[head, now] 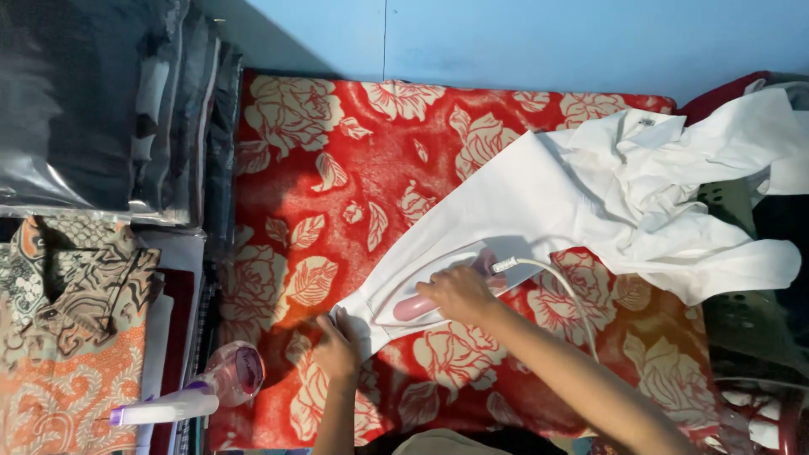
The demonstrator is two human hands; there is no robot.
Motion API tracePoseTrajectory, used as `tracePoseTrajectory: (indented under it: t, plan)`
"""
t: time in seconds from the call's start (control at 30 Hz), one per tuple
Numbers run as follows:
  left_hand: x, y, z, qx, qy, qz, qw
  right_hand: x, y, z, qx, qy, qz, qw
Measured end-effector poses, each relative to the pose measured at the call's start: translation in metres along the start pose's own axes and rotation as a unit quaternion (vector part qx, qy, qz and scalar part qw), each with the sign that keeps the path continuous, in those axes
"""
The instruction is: The person irons a white long-sleeved shirt on a red floral-patterned surface. They smooth the fabric with their hands, use a pink iron to press the sleeves and body, and reposition the shirt to iron different sections.
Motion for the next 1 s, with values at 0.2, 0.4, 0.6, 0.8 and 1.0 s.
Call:
tracePoseTrajectory:
  t: [0.2, 0.4, 0.6, 0.8, 1.0]
  plan:
    - [-0.002, 0.009, -0.015, 0.006, 0.023, 0.031, 0.999, -0.028, -0.079, 0.004, -0.039, 0.043, -0.104, 0.993]
    - [0.004, 0.001, -0.011, 0.100, -0.152, -0.064, 0.981, -0.008, -0.028, -0.040, -0.029, 0.057, 0.016, 0.998]
    - [0.001, 0.007, -0.020, 0.085, -0.132, -0.054, 0.986, -0.013, -0.048, -0.014, -0.016, 0.019, -0.036, 0.999]
    - [0.000, 0.013, -0.031, 0.096, -0.135, -0.040, 0.985, -0.004, -0.025, -0.039, -0.018, -0.007, -0.004, 1.000]
    - [-0.001, 0.006, -0.015, 0.022, -0.038, -0.014, 0.999, 0.004, -0.012, -0.012, -0.018, 0.002, -0.040, 0.999]
Point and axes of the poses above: each hand's wrist, its own x-axis towards the middle knuckle, its own z-axis out of the back of the hand, y = z × x, the point moved 2 cm from there along x, towards the middle knuckle
